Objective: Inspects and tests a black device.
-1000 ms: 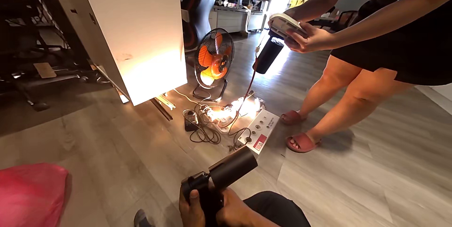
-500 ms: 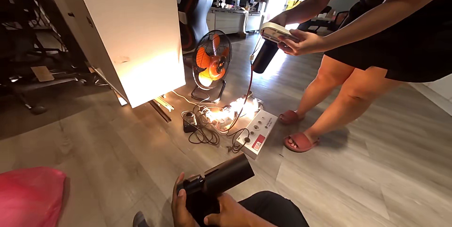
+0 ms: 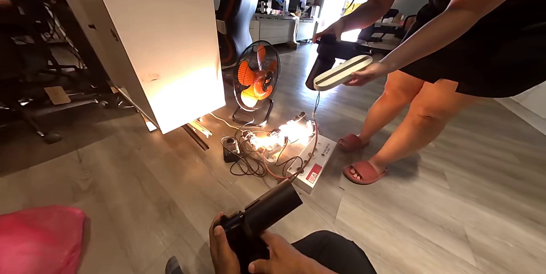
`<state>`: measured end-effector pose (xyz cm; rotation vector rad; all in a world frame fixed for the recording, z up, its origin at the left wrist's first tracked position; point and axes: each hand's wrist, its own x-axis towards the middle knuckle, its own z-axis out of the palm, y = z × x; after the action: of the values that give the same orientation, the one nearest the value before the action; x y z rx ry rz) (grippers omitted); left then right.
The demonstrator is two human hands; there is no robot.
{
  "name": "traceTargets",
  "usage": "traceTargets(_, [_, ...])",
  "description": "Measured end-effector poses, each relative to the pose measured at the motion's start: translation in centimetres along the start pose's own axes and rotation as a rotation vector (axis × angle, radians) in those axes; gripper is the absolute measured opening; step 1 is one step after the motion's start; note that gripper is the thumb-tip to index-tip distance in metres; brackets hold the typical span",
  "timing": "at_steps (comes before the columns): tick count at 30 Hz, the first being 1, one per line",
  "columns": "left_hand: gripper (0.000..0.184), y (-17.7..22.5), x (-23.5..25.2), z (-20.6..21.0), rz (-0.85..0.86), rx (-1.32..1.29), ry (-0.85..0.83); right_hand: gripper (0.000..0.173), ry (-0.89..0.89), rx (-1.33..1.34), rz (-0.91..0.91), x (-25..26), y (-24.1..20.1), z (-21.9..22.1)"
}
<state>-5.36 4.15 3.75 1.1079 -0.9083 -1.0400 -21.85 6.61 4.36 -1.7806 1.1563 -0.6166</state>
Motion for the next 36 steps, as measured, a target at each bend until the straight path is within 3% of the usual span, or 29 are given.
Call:
traceTargets(5, [0.061,-0.3,0.2,0.1,-0.049,-0.117,0.064,0.073,0.044,-0.118,0.051,-0.5,-0.7,-0.5])
traceTargets(7, [0.054,-0.5,0.5,-0.4,0.039,-0.176,0.025,0.074,0.01,-0.151,0.056,-0.5,-1.2,-1.0])
traceTargets(9, [0.059,0.1,0.4,-0.5,0.091,-0.12,0.004,0.076,-0.012,-0.184,0.046,-0.7,-1.3,-1.4])
traceTargets(12, [0.047,1.1,-0.5,0.1,0.038,-0.111,0.05,0.073,-0.102,-0.167,0.038,-2.2,-2.4,-3.7])
traceTargets(13, [0.042,1.2,-0.8,0.3,-0.011,-0.139,0.075,0.064,0.001,-0.139,0.025,-3.5,-2.6,-5.0])
traceTargets(14, [0.038,1.1,-0.9,0.3,-0.066,-0.161,0.092,0.05,0.258,-0.095,-0.024,-4.9,-2.6,-6.3])
traceTargets(16, [0.034,0.9,-0.6,0.0,-0.145,-0.182,0.112,0.043,0.924,-0.046,-0.073,-6.3,-3.3,-10.7])
traceTargets(18, [0.033,0.5,-0.2,-0.3,-0.186,-0.179,0.117,0.068,1.342,0.032,0.002,-6.2,-3.9,-17.5])
traceTargets(20, [0.032,0.2,-0.1,-0.7,-0.203,-0.197,0.1,0.095,1.489,0.151,0.058,-5.7,-3.0,-23.4])
traceTargets(22, [0.03,0.1,0.1,-0.9,-0.208,-0.238,0.086,0.1,1.358,0.265,0.122,-5.6,-3.4,-26.3])
traceTargets(26, [0.032,-0.6,0.4,-1.3,-0.193,-0.302,0.047,0.068,0.952,0.46,0.035,-4.1,-3.7,-29.0])
traceTargets(36, [0.036,-1.7,1.3,-1.6,-0.21,-0.285,0.078,0.06,0.789,0.583,-0.195,-4.9,-2.2,-25.1])
